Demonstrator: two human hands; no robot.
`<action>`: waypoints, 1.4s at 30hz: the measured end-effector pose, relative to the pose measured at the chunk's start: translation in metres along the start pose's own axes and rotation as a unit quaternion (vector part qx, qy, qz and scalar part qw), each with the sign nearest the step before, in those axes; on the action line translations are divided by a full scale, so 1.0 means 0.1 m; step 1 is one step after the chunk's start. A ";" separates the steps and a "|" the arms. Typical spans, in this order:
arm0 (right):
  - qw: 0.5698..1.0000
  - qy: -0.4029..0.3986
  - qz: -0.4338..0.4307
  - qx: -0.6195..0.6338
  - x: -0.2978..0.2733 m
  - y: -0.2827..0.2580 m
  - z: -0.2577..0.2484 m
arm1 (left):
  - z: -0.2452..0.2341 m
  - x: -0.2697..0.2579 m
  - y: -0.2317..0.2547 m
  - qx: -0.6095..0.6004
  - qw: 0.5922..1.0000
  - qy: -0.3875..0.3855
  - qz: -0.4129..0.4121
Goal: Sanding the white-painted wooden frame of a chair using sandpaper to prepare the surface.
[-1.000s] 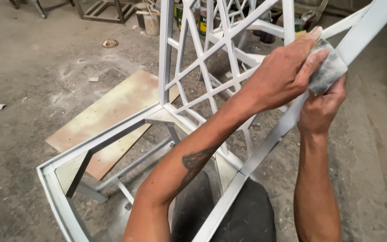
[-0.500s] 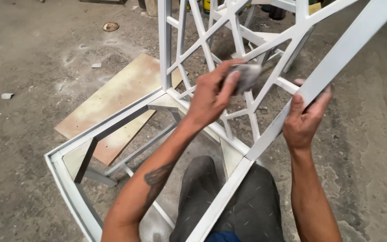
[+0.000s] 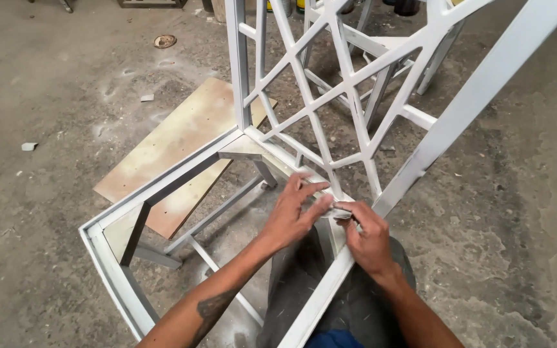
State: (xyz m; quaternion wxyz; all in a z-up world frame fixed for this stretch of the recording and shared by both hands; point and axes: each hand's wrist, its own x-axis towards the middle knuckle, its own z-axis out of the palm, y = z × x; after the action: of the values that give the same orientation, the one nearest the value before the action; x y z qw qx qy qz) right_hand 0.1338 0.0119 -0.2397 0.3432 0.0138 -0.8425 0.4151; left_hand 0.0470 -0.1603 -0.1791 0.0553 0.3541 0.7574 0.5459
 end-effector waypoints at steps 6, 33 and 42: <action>0.988 -0.089 0.123 0.039 0.25 -0.15 -0.06 | -0.02 -0.10 -0.22 -0.083 0.994 -0.066 0.014; 0.951 0.262 -0.132 -0.092 1.42 -0.24 -1.02 | 0.53 0.74 -0.67 0.020 0.971 0.224 -0.080; 0.981 0.152 -0.064 0.102 1.42 -0.28 -0.96 | 0.49 1.05 -0.54 -0.110 0.956 0.250 -0.105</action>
State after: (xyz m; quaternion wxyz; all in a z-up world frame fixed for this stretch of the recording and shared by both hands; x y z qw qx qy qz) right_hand 0.0883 0.0988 -0.0959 0.4894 0.0391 -0.7312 0.4736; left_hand -0.0337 -0.0671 -0.2142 -0.0404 0.1163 0.7148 0.6884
